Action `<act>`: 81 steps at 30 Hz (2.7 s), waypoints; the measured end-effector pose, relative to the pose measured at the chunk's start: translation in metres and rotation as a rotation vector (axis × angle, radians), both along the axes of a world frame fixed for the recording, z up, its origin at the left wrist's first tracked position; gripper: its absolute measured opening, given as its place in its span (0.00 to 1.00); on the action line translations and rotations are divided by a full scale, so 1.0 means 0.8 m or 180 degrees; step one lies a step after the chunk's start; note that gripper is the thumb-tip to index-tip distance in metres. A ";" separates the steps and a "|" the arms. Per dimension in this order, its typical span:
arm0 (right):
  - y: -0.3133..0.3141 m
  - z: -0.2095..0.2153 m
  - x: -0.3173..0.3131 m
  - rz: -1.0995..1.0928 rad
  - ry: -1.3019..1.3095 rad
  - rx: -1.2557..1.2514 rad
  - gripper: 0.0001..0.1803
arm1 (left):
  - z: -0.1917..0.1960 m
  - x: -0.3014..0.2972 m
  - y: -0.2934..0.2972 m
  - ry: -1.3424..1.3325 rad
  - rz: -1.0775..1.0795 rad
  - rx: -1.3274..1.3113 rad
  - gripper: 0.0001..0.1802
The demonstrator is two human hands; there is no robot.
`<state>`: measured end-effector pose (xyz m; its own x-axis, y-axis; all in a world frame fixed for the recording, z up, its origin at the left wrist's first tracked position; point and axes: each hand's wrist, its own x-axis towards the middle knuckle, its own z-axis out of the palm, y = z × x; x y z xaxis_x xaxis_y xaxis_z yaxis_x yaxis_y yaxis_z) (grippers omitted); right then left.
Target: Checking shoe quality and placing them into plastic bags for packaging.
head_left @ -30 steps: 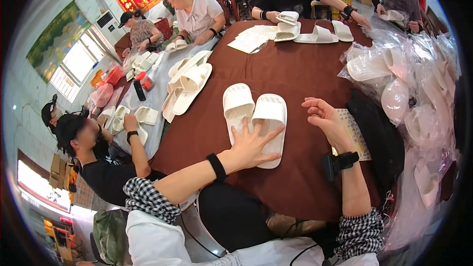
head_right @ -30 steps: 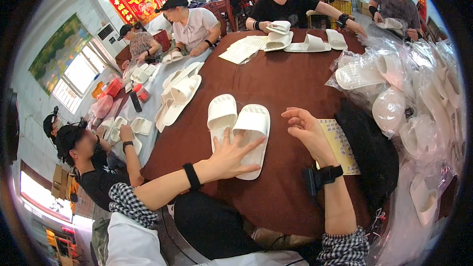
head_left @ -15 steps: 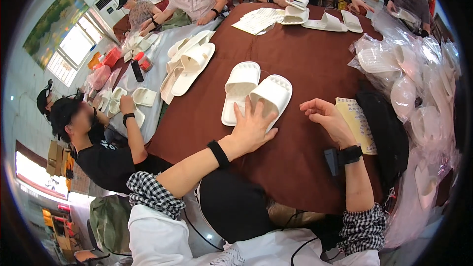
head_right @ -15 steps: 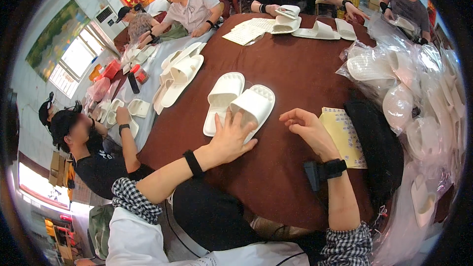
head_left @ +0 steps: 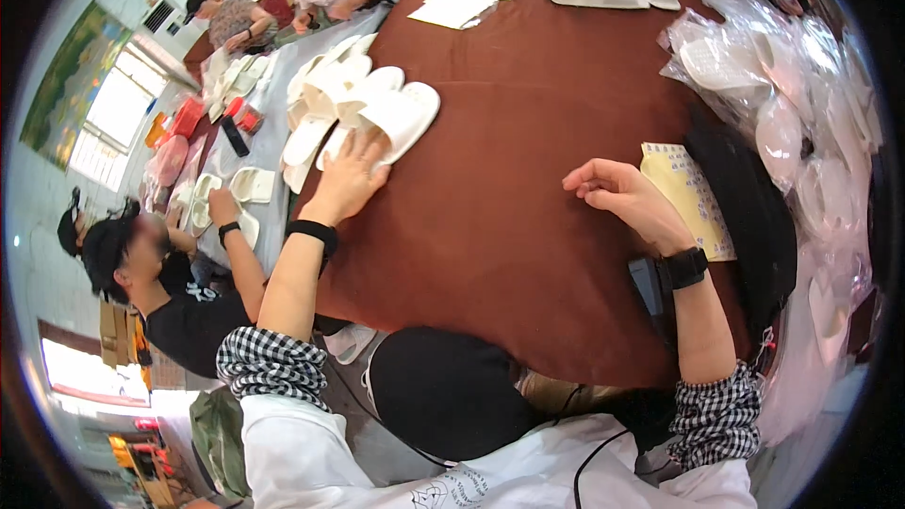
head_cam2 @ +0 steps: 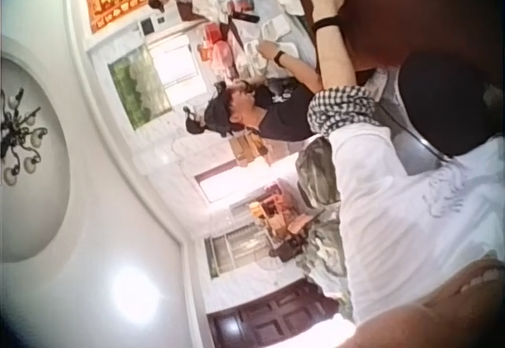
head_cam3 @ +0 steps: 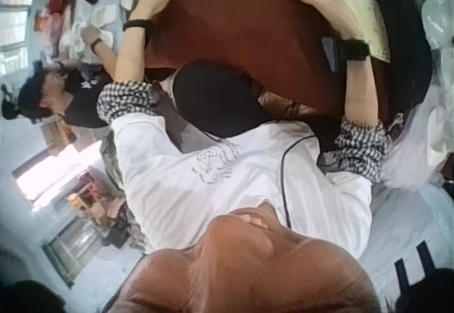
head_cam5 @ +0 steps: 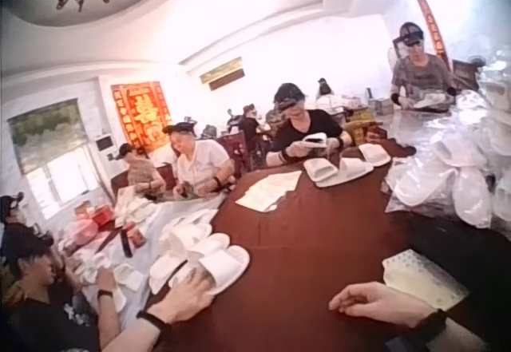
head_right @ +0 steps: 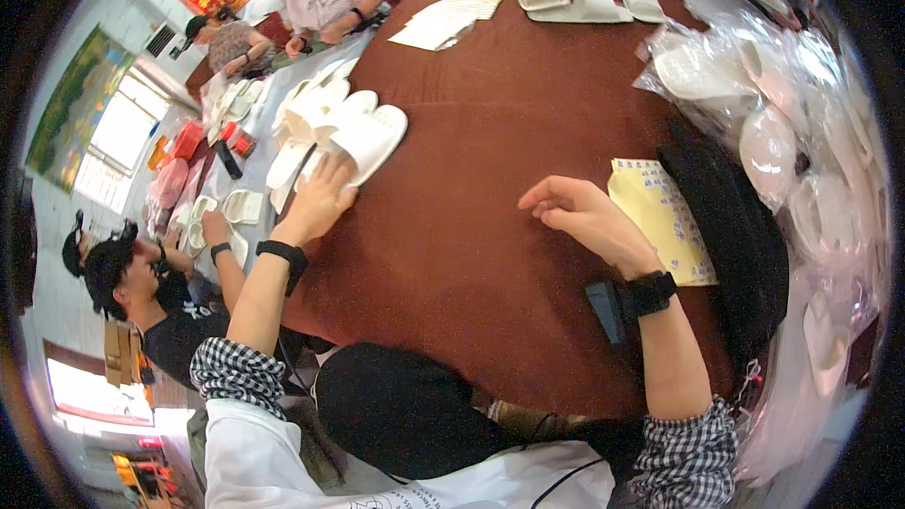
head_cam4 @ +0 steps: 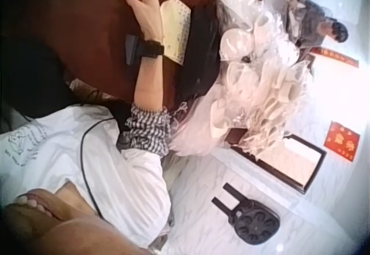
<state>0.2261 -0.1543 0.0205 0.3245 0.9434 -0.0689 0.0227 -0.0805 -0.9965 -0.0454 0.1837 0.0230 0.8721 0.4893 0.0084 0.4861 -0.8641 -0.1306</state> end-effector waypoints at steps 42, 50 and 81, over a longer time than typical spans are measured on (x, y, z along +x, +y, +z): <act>-0.001 0.013 -0.003 0.0215 -0.1665 -0.0061 0.14 | -0.012 0.180 -0.221 0.1653 -0.0981 0.1577 0.29; -0.058 0.101 0.114 -0.0964 -0.3799 -0.0382 0.12 | -0.014 0.165 -0.227 0.1620 -0.0960 0.1833 0.28; -0.038 0.035 0.223 -0.1469 -0.5733 -0.1935 0.32 | -0.014 0.162 -0.239 0.1289 -0.1082 0.2169 0.27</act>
